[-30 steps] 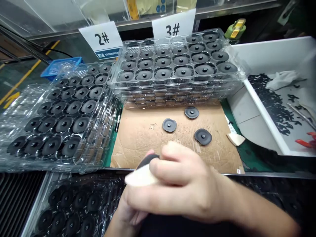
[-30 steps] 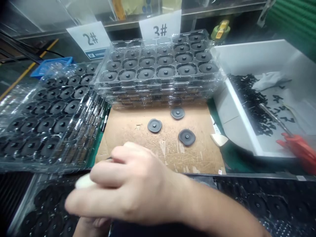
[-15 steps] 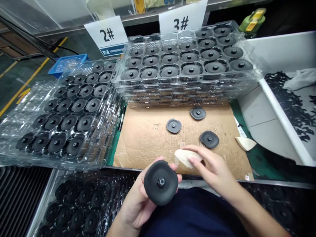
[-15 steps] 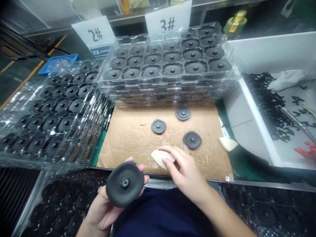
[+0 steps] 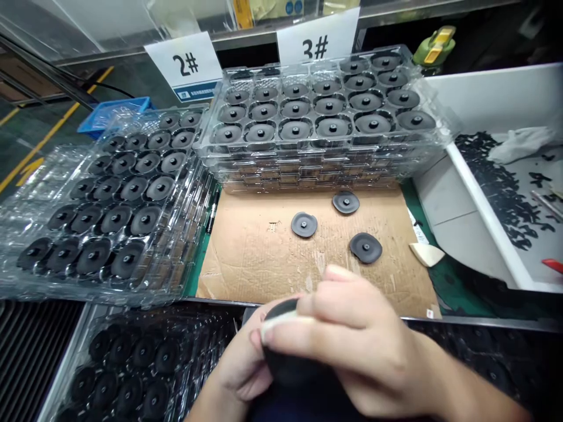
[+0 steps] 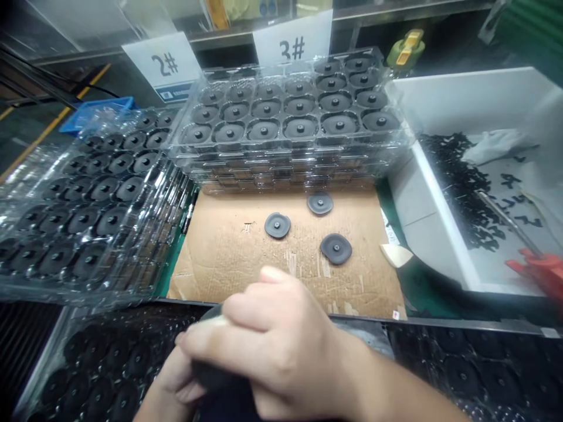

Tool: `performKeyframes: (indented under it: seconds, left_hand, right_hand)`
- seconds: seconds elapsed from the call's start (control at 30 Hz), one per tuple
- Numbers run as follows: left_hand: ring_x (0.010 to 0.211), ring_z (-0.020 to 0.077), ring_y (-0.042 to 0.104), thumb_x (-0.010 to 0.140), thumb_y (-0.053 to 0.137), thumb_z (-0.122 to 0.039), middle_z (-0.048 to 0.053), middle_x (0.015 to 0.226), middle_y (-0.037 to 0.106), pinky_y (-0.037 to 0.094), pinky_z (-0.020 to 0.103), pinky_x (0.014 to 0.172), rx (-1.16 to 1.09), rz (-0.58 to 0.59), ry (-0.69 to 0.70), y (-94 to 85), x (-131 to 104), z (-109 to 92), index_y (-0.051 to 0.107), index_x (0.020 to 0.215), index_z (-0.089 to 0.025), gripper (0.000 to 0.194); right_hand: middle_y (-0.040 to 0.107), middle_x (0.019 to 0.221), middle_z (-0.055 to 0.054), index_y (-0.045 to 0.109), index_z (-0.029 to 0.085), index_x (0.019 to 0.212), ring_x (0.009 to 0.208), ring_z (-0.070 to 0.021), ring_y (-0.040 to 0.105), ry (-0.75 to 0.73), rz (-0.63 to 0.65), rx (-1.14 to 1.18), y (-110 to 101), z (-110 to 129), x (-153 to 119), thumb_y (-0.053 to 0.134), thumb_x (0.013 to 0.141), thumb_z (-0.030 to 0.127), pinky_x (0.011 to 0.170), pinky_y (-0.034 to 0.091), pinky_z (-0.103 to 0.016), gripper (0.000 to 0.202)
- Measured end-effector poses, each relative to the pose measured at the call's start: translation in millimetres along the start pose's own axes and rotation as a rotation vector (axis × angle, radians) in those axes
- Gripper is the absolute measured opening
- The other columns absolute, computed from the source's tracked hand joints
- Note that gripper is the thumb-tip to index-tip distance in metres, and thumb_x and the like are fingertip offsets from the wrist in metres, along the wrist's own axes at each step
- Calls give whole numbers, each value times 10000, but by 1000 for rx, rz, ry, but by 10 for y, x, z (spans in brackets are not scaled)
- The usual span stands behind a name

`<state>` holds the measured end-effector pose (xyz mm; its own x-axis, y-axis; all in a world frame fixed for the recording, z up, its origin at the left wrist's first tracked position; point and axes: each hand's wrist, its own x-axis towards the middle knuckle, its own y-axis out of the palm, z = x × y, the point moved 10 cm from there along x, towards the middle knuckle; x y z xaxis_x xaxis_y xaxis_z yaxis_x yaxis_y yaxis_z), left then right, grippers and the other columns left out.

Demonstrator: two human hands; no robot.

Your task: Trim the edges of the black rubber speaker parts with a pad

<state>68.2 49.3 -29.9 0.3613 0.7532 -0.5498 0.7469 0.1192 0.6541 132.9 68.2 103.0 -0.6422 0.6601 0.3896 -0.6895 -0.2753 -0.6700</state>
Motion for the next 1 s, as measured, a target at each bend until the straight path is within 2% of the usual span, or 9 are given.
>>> performKeyframes:
  seconds: [0.17,0.33,0.43,0.5,0.57,0.63,0.73,0.9,1.0]
  left_hand:
    - [1012,233,592,533,796,-374,48,1112,645,448,293,894,-32,35,82,-132,38,-96,622,1073,-257,580]
    - [976,231,609,573,782,-345,36,1103,646,472,300,862,-69,-42,185,-183,38,-161,623,1051,-273,509]
    - [967,205,613,543,804,-319,43,1106,653,486,250,822,-73,-23,202,-109,30,-175,625,1056,-278,545]
    - [982,197,609,570,797,-261,33,1116,651,478,237,835,-68,-32,204,-113,19,-175,628,1053,-287,513]
    - [1032,217,587,614,771,-238,25,1133,642,468,260,874,-71,-46,190,-166,7,-151,626,1064,-295,477]
    - [1082,242,557,645,747,-261,24,1156,626,460,286,907,-79,-66,196,-260,-9,-144,614,1090,-290,465]
    - [1078,242,561,662,730,-307,19,1171,617,477,269,893,-91,-89,258,-384,-45,-186,587,1126,-278,486]
    - [1089,184,552,717,688,-233,22,1162,625,469,217,882,-102,-95,262,-369,-16,-167,596,1115,-279,410]
    - [1104,195,541,704,684,-327,47,1183,611,472,251,893,-140,-80,270,-357,28,-194,571,1155,-281,467]
  right_hand:
    - [630,694,-65,569,73,1114,611,-162,566,190,-173,-166,55,-46,-307,461,813,69,626,464,-348,320]
    - [663,787,-13,593,199,1079,662,-133,596,318,-188,100,39,-194,-379,520,822,100,663,502,-291,285]
    - [647,963,4,578,267,1087,811,-133,603,523,-330,182,-143,-438,-443,525,835,150,634,497,-230,282]
    - [630,1039,-10,546,265,1141,885,-151,588,497,-425,94,-269,-404,-422,538,829,145,676,488,-237,334]
    - [643,1014,-24,516,238,1191,843,-158,585,322,-389,46,-232,-228,-293,521,827,113,683,471,-268,385]
    - [661,910,-23,524,212,1186,734,-149,572,215,-245,41,-50,-123,-175,480,829,81,630,439,-289,383]
    - [642,770,-3,575,216,1125,625,-131,534,287,-56,-12,191,-203,-105,445,824,46,596,389,-295,370]
    - [649,970,-34,542,194,1169,836,-133,584,276,-289,162,37,-272,-37,463,861,79,720,429,-280,338]
    - [654,983,-11,606,236,1077,841,-127,601,434,-204,297,209,-573,-149,502,862,142,704,464,-245,257]
